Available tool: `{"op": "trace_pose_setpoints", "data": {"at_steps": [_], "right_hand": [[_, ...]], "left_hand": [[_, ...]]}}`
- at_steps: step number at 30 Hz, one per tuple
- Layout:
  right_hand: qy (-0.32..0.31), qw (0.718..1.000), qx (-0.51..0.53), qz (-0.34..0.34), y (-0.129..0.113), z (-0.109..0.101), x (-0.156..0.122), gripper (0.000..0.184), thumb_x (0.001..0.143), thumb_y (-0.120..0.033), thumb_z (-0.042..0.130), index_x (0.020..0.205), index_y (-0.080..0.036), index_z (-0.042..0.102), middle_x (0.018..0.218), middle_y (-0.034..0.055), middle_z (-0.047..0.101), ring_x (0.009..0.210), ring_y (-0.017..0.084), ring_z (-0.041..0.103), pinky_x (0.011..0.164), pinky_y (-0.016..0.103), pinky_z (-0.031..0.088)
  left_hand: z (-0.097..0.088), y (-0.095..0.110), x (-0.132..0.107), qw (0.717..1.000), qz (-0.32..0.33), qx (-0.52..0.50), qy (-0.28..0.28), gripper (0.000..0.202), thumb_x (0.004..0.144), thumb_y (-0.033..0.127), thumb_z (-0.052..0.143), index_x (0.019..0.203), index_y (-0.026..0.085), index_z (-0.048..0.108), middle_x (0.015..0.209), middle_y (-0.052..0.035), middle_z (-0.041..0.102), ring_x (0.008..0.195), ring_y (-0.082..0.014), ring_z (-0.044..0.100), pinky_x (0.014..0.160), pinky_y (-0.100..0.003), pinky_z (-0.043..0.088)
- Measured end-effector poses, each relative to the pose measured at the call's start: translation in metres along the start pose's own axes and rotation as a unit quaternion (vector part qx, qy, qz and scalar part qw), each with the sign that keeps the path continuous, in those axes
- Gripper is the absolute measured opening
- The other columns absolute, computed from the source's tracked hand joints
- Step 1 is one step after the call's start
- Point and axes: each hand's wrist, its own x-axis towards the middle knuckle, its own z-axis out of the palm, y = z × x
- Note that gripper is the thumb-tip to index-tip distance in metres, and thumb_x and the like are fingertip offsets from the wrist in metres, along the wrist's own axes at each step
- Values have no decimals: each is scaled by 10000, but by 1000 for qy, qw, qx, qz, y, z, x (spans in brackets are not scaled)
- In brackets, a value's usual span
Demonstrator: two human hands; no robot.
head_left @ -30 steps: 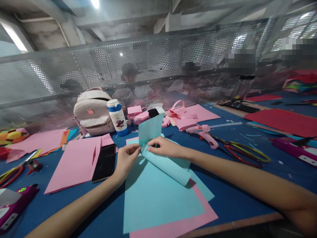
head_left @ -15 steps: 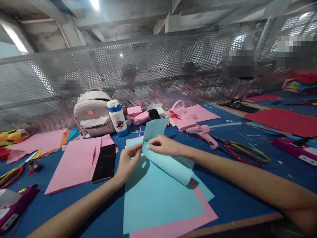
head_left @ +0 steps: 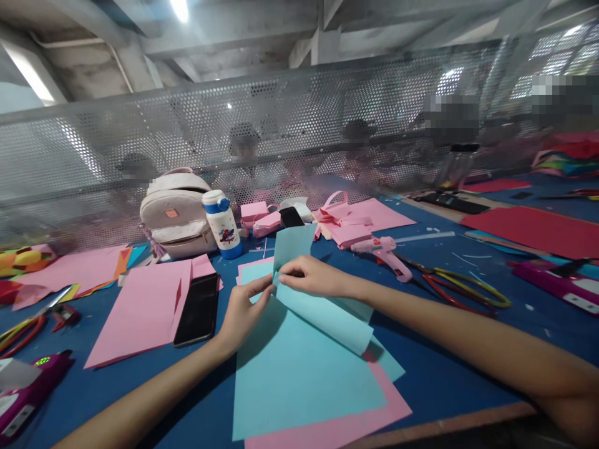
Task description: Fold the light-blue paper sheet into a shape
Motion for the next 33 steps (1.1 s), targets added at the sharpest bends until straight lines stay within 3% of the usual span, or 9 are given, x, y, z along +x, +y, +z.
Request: {"op": "trace_pose_setpoints", "data": {"at_steps": [5, 13, 20, 26, 33], "right_hand": [[-12, 998, -67, 1, -8, -2, -4, 367, 962, -334, 422, 646, -161, 495, 572, -46, 387, 558, 99, 366, 550, 248, 210], [-13, 975, -220, 21, -18, 1, -11, 329, 1014, -348, 399, 878, -189, 652, 809, 37, 688, 712, 165, 585, 560, 259, 229], [-28, 956, -291, 32, -26, 2, -13, 310, 1016, -334, 411, 915, -209, 676, 859, 47, 735, 761, 199, 653, 542, 274, 206], [-23, 949, -314, 31, -29, 3, -15, 297, 1001, -306, 446, 882, -211, 702, 842, 47, 743, 752, 198, 662, 537, 279, 193], [28, 964, -260, 36, -27, 2, -14, 217, 930, -316, 581, 880, -210, 764, 836, 43, 758, 760, 189, 652, 566, 269, 258]], "left_hand": [[-1, -3, 0, 998, 35, 58, 0, 283, 887, 310, 605, 1120, 235, 748, 1086, -47, 747, 966, -282, 722, 861, -339, 542], [-4, -5, 0, 988, 70, 137, -15, 273, 897, 315, 605, 1126, 272, 748, 966, -63, 777, 796, -266, 737, 712, -265, 490], [-4, -6, -1, 975, 106, 197, -13, 224, 901, 315, 589, 1001, 253, 780, 733, -72, 750, 578, -187, 652, 586, -226, 376], [-3, -7, -1, 967, 123, 222, -22, 242, 915, 319, 556, 915, 223, 778, 697, -71, 736, 568, -169, 631, 572, -223, 349], [-4, -4, -1, 970, 117, 209, -43, 253, 918, 278, 538, 904, 186, 773, 737, -66, 756, 583, -168, 653, 582, -229, 369]]}}
